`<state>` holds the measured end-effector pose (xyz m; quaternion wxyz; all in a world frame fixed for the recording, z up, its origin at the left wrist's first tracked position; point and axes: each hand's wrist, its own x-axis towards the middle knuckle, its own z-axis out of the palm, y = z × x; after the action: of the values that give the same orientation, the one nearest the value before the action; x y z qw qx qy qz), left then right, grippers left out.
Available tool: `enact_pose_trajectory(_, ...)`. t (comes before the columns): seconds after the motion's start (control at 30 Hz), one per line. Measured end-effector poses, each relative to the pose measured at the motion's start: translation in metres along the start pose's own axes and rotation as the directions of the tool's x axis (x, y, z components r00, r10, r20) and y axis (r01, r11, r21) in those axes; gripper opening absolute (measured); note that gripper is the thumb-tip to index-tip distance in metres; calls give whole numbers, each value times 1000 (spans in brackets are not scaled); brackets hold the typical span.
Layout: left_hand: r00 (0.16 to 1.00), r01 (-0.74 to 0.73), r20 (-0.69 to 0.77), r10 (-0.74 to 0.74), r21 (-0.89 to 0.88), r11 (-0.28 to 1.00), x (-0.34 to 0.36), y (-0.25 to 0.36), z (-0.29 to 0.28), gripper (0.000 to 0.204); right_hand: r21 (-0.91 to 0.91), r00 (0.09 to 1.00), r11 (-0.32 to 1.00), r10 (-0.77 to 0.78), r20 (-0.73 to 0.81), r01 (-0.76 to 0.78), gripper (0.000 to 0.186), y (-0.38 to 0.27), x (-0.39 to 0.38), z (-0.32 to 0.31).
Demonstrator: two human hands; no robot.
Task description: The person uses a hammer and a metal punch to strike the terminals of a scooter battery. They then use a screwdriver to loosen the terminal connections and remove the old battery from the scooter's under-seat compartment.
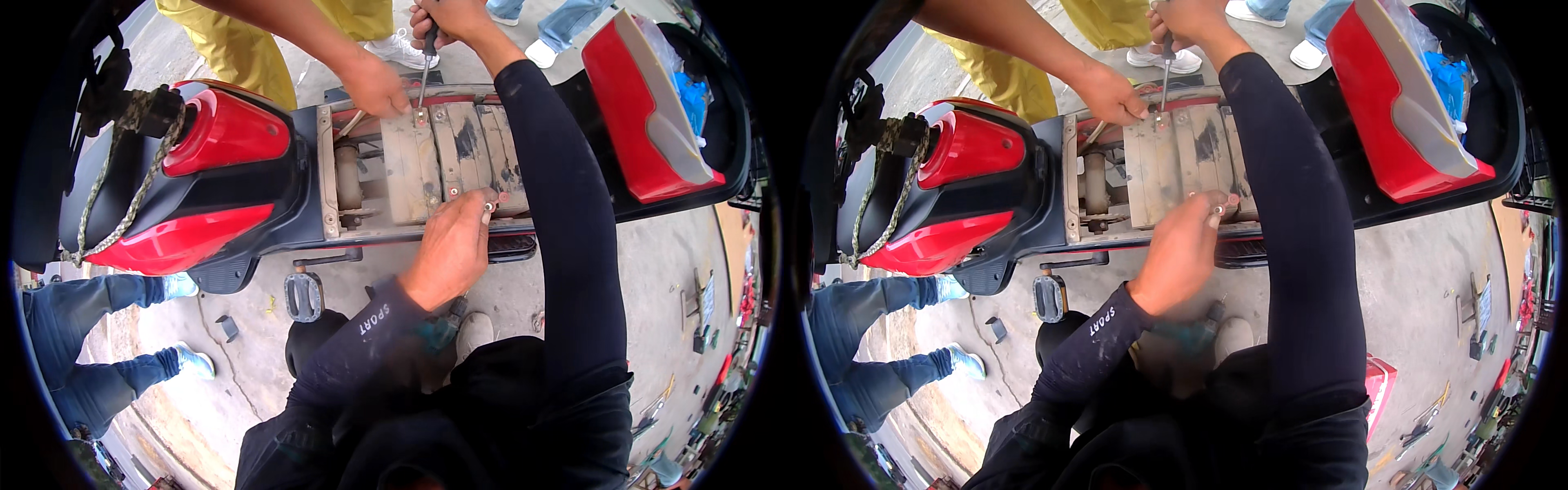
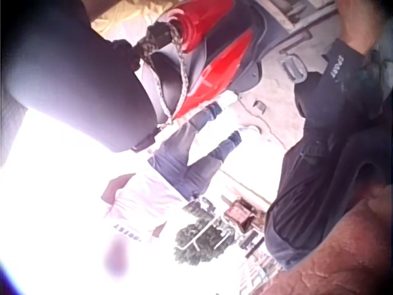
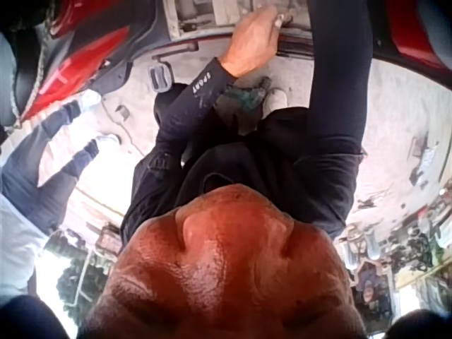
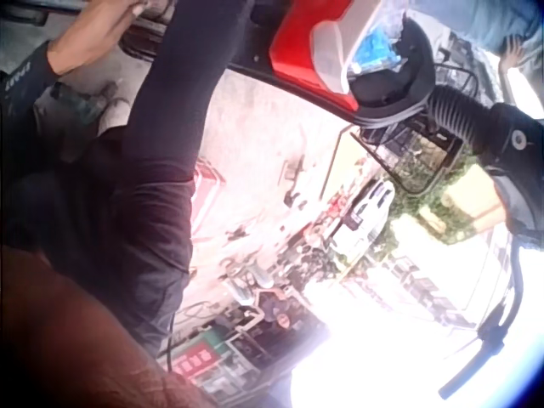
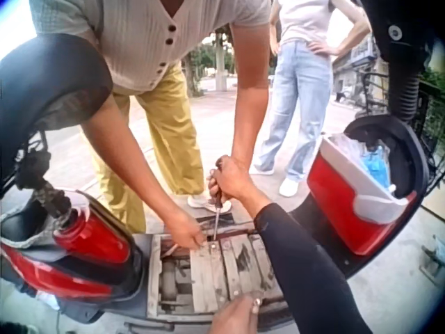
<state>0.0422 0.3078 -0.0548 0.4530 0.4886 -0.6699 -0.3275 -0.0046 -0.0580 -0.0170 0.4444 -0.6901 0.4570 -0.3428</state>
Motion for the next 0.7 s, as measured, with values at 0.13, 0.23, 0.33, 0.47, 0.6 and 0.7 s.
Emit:
enact_pose_trajectory(0.13,998,59,14,-58,-11,998,2,7,-12,20,283,903,864,355,244,-416,25,-11,27,7)
enact_pose_trajectory(0.23,993,114,38,-110,-117,987,6,10,-6,21,20,998,1000,0,65,-1,19,15,9,-24)
enact_pose_trajectory(0.33,992,93,-77,-101,-108,990,2,-7,-9,21,-533,868,810,-428,-252,244,18,-10,-52,8)
enact_pose_trajectory(0.47,997,45,-59,-47,-40,998,-2,-11,-11,23,-292,820,926,-354,-449,240,41,-76,-153,26)
enact_pose_trajectory(0.6,1000,-18,13,19,-17,1000,0,-3,-6,26,-465,578,714,-698,-423,523,27,-110,-283,0)
enact_pose_trajectory(0.7,999,-7,-49,7,2,1000,-4,-7,-6,16,-467,573,728,-684,-451,501,30,-121,-366,-15)
